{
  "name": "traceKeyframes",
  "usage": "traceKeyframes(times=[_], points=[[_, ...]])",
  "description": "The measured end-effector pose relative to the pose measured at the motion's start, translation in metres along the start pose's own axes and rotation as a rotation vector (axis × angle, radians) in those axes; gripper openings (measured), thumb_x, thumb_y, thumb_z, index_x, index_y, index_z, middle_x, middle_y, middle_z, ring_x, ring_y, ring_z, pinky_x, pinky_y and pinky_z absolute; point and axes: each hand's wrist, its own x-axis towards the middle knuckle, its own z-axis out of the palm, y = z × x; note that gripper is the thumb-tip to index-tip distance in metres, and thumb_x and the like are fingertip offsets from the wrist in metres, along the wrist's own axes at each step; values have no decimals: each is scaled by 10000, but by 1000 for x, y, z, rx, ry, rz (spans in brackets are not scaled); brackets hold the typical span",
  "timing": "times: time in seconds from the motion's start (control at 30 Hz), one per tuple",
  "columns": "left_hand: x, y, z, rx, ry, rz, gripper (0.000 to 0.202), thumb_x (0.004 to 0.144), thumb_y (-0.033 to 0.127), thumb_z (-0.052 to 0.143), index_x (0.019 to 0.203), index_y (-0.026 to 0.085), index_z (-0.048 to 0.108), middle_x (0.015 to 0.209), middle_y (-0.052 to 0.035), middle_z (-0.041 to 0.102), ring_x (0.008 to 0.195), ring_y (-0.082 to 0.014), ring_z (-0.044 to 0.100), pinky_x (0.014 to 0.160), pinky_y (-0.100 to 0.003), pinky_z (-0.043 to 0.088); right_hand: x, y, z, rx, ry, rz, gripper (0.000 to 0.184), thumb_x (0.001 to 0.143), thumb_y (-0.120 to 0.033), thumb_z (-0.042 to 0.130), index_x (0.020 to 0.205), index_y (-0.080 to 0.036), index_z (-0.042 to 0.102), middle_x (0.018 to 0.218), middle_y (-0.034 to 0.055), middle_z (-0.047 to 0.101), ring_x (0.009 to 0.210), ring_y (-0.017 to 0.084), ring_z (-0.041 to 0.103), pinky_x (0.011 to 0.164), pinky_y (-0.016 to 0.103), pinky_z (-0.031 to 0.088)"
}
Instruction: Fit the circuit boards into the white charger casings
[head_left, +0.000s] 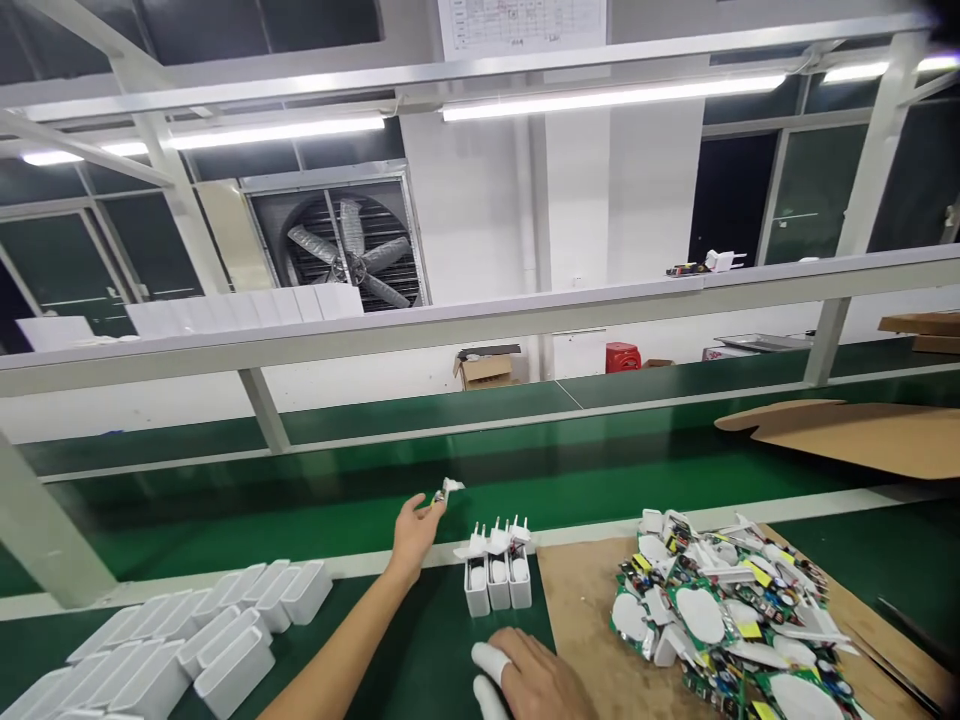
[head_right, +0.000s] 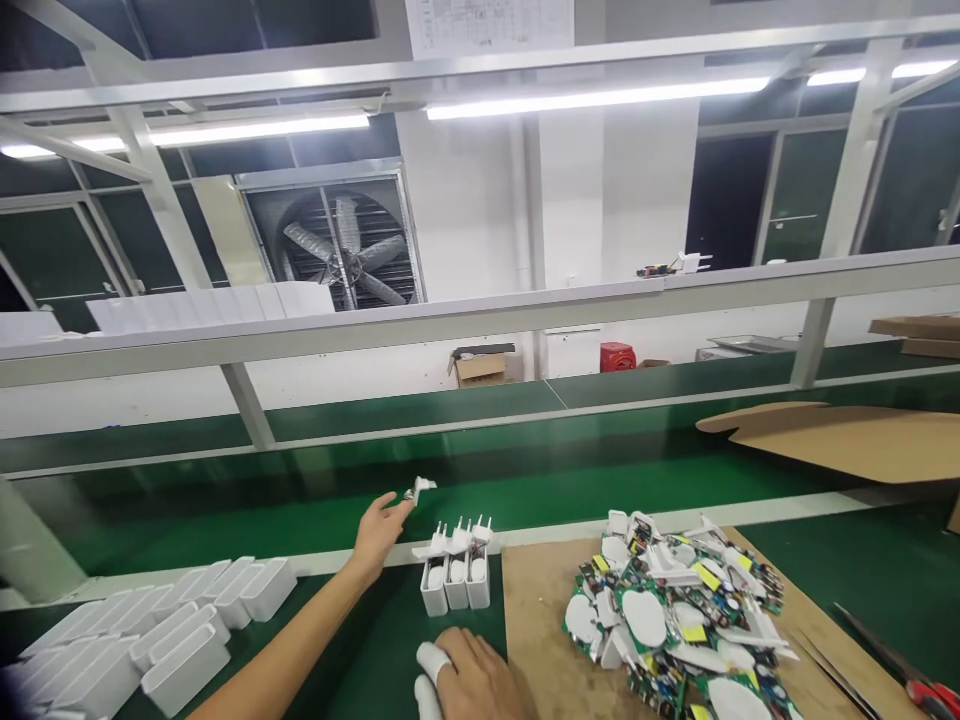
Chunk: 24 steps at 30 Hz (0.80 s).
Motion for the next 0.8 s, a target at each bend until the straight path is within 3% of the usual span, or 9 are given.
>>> traceKeyframes(times=[0.13, 0.27, 0.37, 0.43, 0.5, 0.57, 0.63, 0.7, 0.8], points=[[-58, -6, -46, -106, -17, 89, 539, 939, 404, 693, 1407, 174, 559, 1239, -125, 717, 1092, -241, 706, 969, -393, 554, 11, -4, -22, 79, 84, 70, 358, 1003, -168, 500, 1350, -200, 582, 1149, 119, 754, 954, 262, 762, 817, 356, 635], [-146, -22, -75, -80, -255, 199, 747, 641, 166, 825, 1362, 226, 638, 1126, -51, 744, 969, -224, 696, 943, -365, 558, 7, 1, -27, 171, 197, 175, 408, 1028, -181, 526, 1435, -200, 534, 1316, 149, 692, 1180, 281, 708, 979, 407, 607], [-186, -26, -93, 142, -548, 288, 856, 650, 114, 819, 1458, 282, 589, 1240, -57, 701, 1126, -257, 663, 1036, -390, 540, -2, 4, -24, 193, 122, 136, 400, 1041, -211, 532, 1441, -207, 536, 1331, 140, 678, 1204, 279, 690, 1004, 421, 600], [-192, -25, -112, 327, -599, 369, 864, 733, 215, 864, 1521, 304, 524, 1367, -78, 649, 1250, -282, 616, 1104, -415, 515, -7, 2, -25, 171, 15, 101, 401, 1042, -254, 558, 1442, -236, 544, 1319, 118, 691, 1180, 277, 703, 990, 418, 614], [-185, -24, -138, 550, -378, 458, 753, 804, 300, 861, 1491, 304, 554, 1394, -79, 645, 1273, -287, 602, 1124, -426, 509, -9, -5, -28, 141, -107, 108, 430, 1039, -320, 589, 1463, -278, 534, 1344, 97, 691, 1203, 282, 702, 993, 419, 624], [-172, -26, -168, 800, -26, 500, 502, 900, 277, 757, 1388, 260, 640, 1348, -102, 665, 1258, -310, 593, 1116, -479, 505, -11, -15, -29, 134, -195, 145, 499, 1034, -384, 595, 1515, -307, 487, 1424, 92, 653, 1277, 294, 671, 1019, 437, 623], [-160, -34, -194, 903, 182, 446, 304, 944, 217, 654, 1233, 150, 718, 1342, -206, 628, 1311, -425, 510, 1114, -660, 432, -12, -23, -25, 156, -280, 179, 609, 1020, -415, 598, 1586, -304, 402, 1519, 110, 585, 1361, 315, 616, 1049, 465, 610], [-151, -44, -211, 935, 263, 395, 202, 931, 163, 604, 1037, 84, 757, 1330, -293, 589, 1345, -549, 413, 1038, -816, 362, -13, -29, -19, 184, -385, 175, 705, 985, -397, 628, 1622, -266, 356, 1565, 140, 543, 1416, 346, 565, 1068, 495, 597], [-146, -52, -212, 944, 251, 393, 245, 938, 93, 526, 834, 93, 748, 1241, -305, 613, 1304, -571, 438, 965, -836, 387, -11, -34, -13, 210, -488, 138, 656, 939, -275, 628, 1567, -209, 449, 1498, 164, 602, 1404, 364, 570, 1095, 525, 570]])
